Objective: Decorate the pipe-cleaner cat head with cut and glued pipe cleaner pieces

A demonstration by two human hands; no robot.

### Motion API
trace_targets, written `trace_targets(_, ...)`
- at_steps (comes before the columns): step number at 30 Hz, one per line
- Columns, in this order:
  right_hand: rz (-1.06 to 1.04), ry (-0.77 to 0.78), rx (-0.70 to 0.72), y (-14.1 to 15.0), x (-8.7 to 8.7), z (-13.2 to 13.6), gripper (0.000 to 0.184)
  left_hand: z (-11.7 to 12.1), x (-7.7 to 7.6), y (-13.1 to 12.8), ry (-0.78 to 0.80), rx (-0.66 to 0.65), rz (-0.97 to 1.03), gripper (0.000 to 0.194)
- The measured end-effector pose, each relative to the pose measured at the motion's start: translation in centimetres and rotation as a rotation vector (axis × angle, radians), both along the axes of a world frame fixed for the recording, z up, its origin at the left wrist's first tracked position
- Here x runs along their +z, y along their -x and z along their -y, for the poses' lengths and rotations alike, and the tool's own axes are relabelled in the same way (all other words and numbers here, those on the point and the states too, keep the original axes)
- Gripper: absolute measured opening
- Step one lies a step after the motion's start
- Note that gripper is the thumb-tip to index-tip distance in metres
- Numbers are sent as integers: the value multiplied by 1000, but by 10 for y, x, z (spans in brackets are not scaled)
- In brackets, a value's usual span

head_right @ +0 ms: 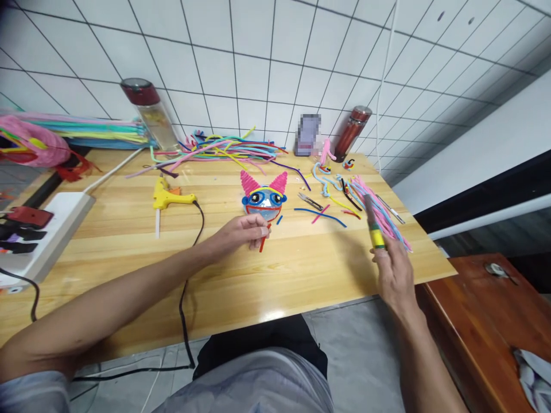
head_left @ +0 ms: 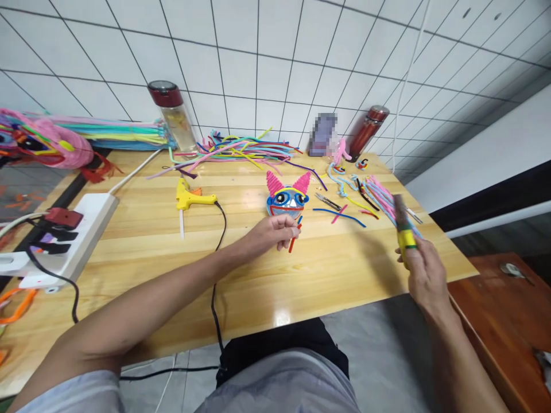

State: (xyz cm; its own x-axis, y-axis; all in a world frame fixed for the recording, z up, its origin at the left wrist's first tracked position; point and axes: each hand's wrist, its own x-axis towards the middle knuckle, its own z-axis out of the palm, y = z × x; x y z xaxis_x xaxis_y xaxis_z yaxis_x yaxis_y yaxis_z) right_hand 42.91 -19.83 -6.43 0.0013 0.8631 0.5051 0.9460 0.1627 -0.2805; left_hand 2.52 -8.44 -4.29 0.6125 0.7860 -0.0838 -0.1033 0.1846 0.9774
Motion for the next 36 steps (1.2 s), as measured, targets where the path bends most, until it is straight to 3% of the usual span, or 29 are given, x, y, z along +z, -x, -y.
trace_targets(5, 79, 71, 96, 32, -10, -22, 48, -22, 55, 29, -351, 172, -185, 23)
trace_targets(7, 87, 89, 126, 37, -21, -26, 48, -39, 80, 34, -473, 156, -294, 18)
trace_targets(10, 103, 87, 144, 40, -33, -28, 51, -71, 111, 22, -618, 84, -472, 2)
trace_targets(13, 102, 79, 165, 39, -39, -28, 53, -104, 127, -6, -623, -1, -616, 15)
trace_targets(18, 102, 51, 215, 38, -39, -28, 53, -142, 124, -45, -602, -111, -685, 27)
trace_targets(24, 108, 54, 229, 37, -40, -29, 56, -148, 118, -51, -657, -266, -826, 26)
trace_targets(30, 91, 36, 259, 37, -38, -29, 57, -142, 118, -52, -541, -176, -799, 25)
trace_targets(36, 31, 83, 243, 38, -38, -28, 53, -143, 113, -51, -580, -168, -864, 20)
